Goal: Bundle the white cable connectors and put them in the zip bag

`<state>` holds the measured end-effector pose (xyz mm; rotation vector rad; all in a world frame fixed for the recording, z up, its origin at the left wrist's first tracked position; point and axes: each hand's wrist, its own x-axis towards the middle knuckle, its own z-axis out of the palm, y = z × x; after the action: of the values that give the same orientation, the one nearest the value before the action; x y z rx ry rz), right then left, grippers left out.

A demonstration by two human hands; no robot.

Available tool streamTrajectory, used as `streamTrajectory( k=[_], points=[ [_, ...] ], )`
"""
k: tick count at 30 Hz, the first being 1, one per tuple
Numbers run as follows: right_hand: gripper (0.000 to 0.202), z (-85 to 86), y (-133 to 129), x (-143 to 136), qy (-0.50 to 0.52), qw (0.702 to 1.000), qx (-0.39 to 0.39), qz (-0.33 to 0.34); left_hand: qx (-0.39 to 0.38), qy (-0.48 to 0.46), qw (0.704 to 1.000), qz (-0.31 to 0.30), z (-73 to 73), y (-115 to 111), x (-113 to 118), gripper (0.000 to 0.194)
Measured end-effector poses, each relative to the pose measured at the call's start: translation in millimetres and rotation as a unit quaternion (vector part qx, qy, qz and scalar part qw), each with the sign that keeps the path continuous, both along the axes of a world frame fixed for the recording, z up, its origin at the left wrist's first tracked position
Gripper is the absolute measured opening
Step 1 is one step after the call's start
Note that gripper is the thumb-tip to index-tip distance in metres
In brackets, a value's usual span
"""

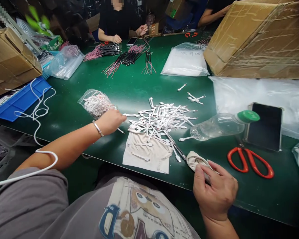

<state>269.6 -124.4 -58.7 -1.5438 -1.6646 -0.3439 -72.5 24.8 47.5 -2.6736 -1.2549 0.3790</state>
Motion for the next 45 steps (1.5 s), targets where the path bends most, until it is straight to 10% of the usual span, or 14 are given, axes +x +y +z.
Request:
streamTrajectory(
  k=[7,17,19,22,24,27,30,36,40,45],
  points=[
    [0.015,3.5,-1,-1,-0.004,1.000,-0.003,-0.001,-0.017,-0.008,1.000,-0.025,-33.5,-48,-9,0.015],
    [0.012,15.6,-3,-1,0.032,0.999,-0.002,-0.002,-0.099,-0.257,0.952,0.136,-39.7,-24,-16,0.020],
    [0.012,27.7,-1,-7,0.082,0.997,-0.005,0.008,-0.178,-0.377,0.888,0.195,-36.8,-18,-12,0.018],
    [0.014,49.9,15,-31,0.226,0.963,-0.117,0.091,-0.330,-0.614,0.668,0.261,-31.2,-12,8,0.019],
    [0.026,63.0,35,-55,0.338,0.871,-0.306,0.181,-0.382,-0.685,0.563,0.260,-28.7,-10,27,0.025],
    [0.044,74.9,68,-91,0.488,0.676,-0.488,0.257,-0.424,-0.711,0.495,0.263,-27.0,-10,56,0.027],
    [0.038,76.4,96,-113,0.549,0.589,-0.517,0.293,-0.422,-0.726,0.478,0.259,-27.3,-9,73,0.027],
    [0.024,57.8,118,-117,0.595,0.560,-0.510,0.270,-0.418,-0.722,0.488,0.257,-37.7,-6,78,0.030],
    [0.029,46.1,118,-113,0.616,0.530,-0.523,0.256,-0.406,-0.696,0.549,0.222,-46.7,-11,77,0.025],
    [0.032,42.4,114,-114,0.610,0.548,-0.513,0.254,-0.363,-0.697,0.578,0.222,-50.6,-18,77,0.030]
  ],
)
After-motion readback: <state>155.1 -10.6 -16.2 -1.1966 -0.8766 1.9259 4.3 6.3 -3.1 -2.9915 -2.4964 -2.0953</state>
